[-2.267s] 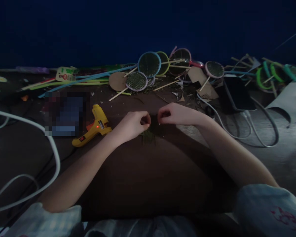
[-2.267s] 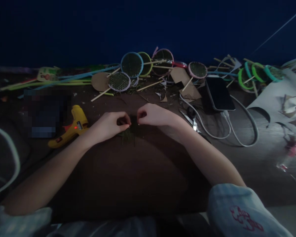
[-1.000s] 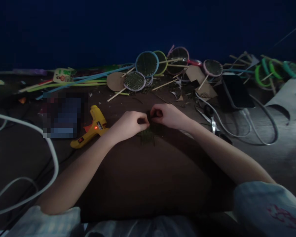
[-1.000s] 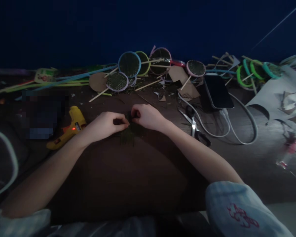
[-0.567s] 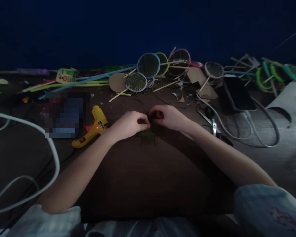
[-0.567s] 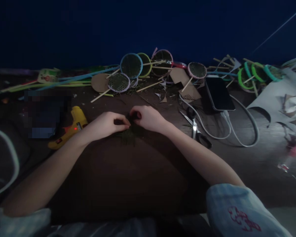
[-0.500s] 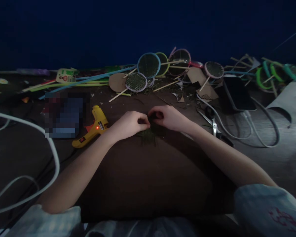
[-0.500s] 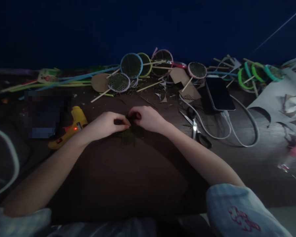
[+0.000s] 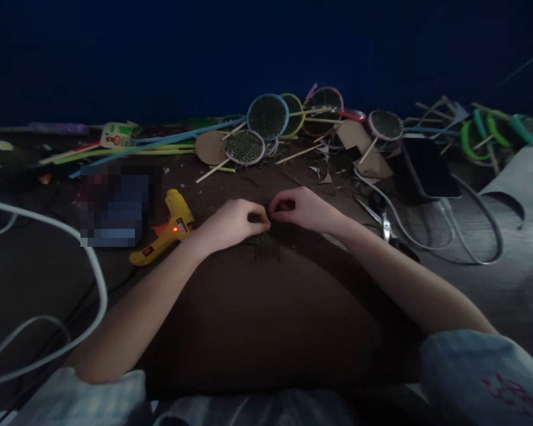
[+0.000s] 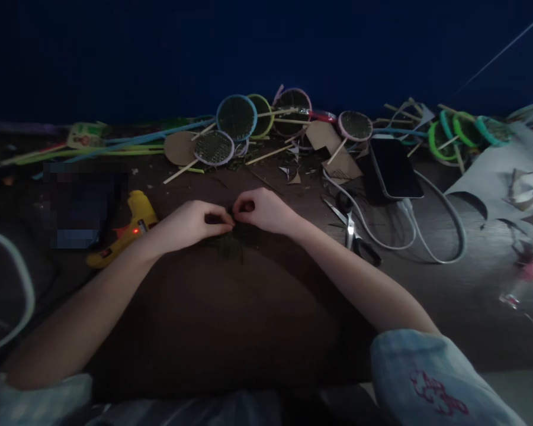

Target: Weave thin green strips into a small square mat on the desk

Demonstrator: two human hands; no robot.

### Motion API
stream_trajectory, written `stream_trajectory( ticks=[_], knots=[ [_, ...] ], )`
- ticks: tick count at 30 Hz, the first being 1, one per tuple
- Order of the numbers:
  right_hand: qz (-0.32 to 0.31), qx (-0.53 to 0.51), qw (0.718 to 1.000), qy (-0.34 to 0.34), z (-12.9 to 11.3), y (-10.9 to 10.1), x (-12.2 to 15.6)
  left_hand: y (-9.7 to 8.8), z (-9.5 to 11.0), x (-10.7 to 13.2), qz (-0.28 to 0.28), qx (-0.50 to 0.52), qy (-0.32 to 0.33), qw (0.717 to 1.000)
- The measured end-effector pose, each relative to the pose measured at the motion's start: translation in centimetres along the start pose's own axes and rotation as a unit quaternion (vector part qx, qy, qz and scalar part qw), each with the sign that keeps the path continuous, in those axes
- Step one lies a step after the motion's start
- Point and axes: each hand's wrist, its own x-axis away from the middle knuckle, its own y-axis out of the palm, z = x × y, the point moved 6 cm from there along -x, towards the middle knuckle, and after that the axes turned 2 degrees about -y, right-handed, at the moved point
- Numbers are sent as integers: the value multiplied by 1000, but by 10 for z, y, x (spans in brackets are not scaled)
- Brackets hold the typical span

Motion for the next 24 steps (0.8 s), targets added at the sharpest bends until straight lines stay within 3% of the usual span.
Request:
stream_trajectory(
  ticks=[11,24],
  knots=[
    [-33,11,999,-30,1,-1,-1,0,0,-1,-7,8,-1,1000],
    [3,75,997,-2,-2,1,2,1,-3,-2,-13,7,-4,1000]
  ],
)
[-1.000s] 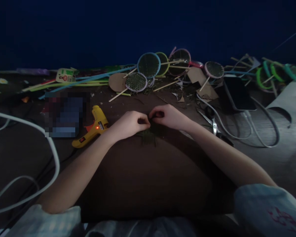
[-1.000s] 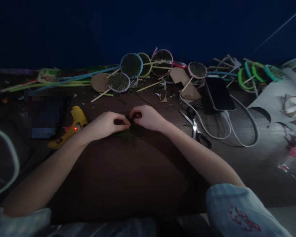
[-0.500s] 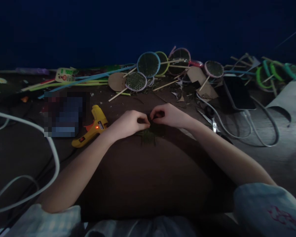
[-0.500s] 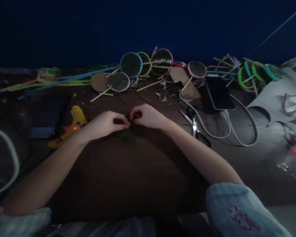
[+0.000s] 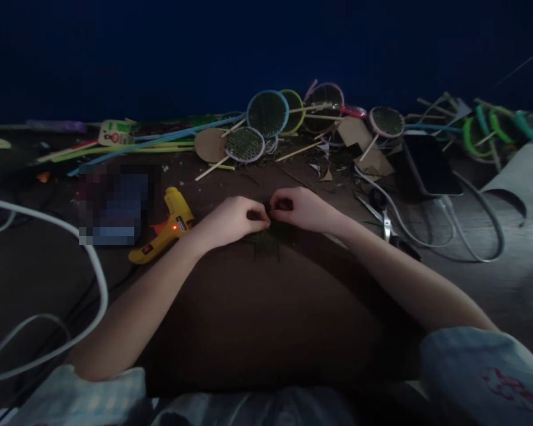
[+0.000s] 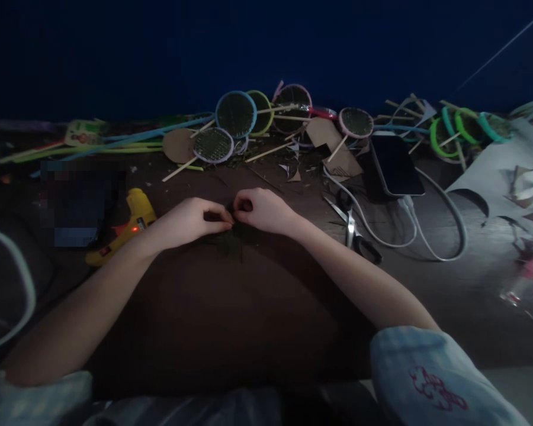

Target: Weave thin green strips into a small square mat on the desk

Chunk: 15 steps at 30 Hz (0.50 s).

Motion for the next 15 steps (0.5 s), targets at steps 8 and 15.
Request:
stream_trajectory(
  ticks=[8,15],
  knots=[
    [-27,-42,998,-28,2,-6,-1,-1,0,-1,-13,3,11,1000],
    [-17,4,1000,-16,4,-15,0,-2,0,-3,-12,6,26,1000]
  ],
)
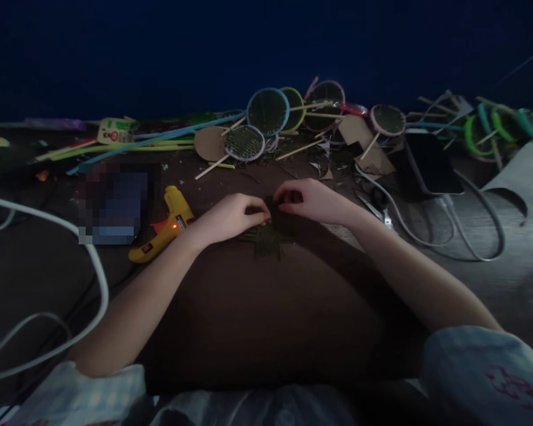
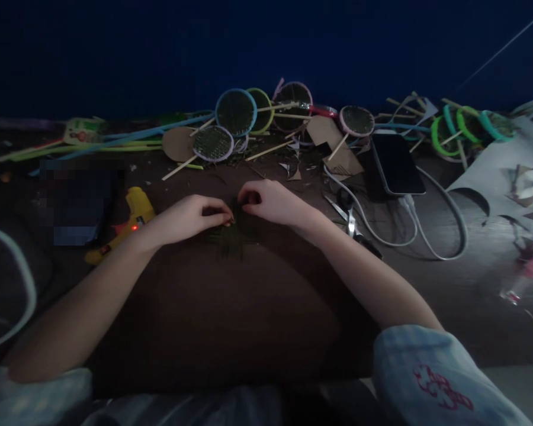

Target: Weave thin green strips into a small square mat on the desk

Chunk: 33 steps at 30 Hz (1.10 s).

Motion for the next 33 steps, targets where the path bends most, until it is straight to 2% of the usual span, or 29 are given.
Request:
stream_trajectory(
  ticks=[4,12,22,28,33],
  knots=[
    [-12,8,1000,-1,1,3,0,1,1,-1,0,10,-2,1000],
    [29,15,999,-6,1,7,-2,0,0,-1,8,22,-15,1000],
    [49,-33,996,-61,-2,12,-3,-1,0,-1,9,4,-21,1000],
    [51,-17,994,-96,-8,12,-4,-2,-2,-1,13,3,-19,1000],
    [50,-19,994,-94,-10,12,-3,-2,-1,-1,15,-3,-21,1000]
  ],
)
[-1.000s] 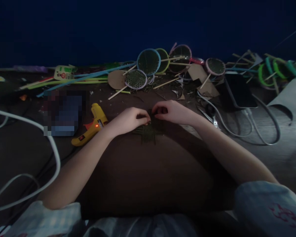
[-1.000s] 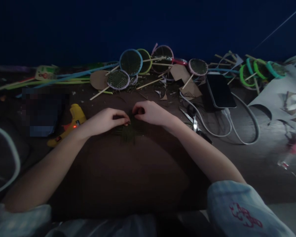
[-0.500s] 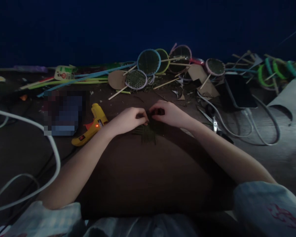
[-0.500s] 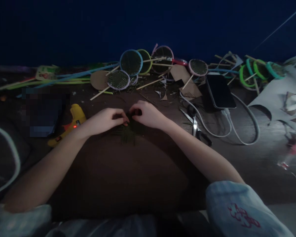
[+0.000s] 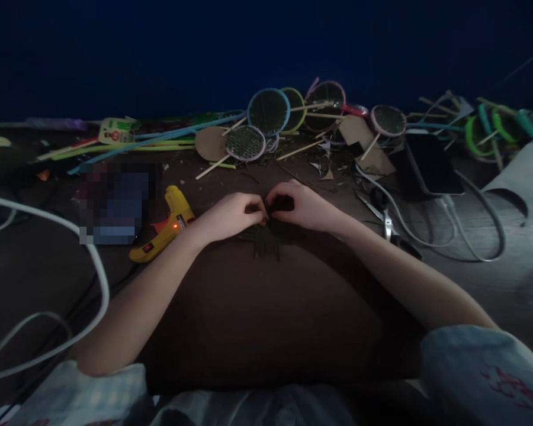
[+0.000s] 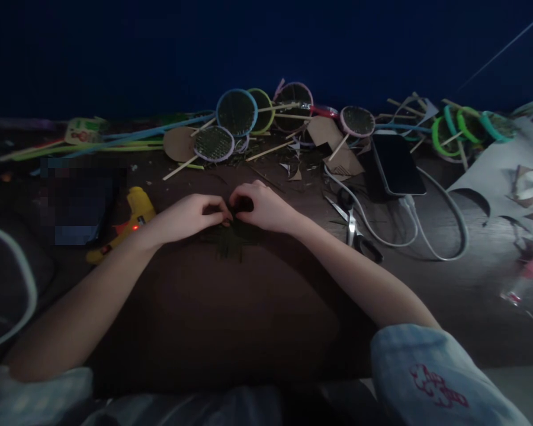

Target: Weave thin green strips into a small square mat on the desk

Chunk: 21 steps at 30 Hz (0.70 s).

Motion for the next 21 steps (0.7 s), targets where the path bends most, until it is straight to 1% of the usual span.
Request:
stream_trajectory(
  ticks=[5,11,17,21],
  knots=[
    [-4,-16,1000,2,-3,1,0,0,0,0,-1,0,-9,1000],
    [14,-46,999,2,-2,2,0,1,-1,-1,-4,2,-11,1000],
    [36,-119,992,30,6,3,0,1,-1,0,-1,8,-4,1000],
    [43,-143,988,35,8,4,-1,1,-1,0,0,14,-4,1000]
  ],
)
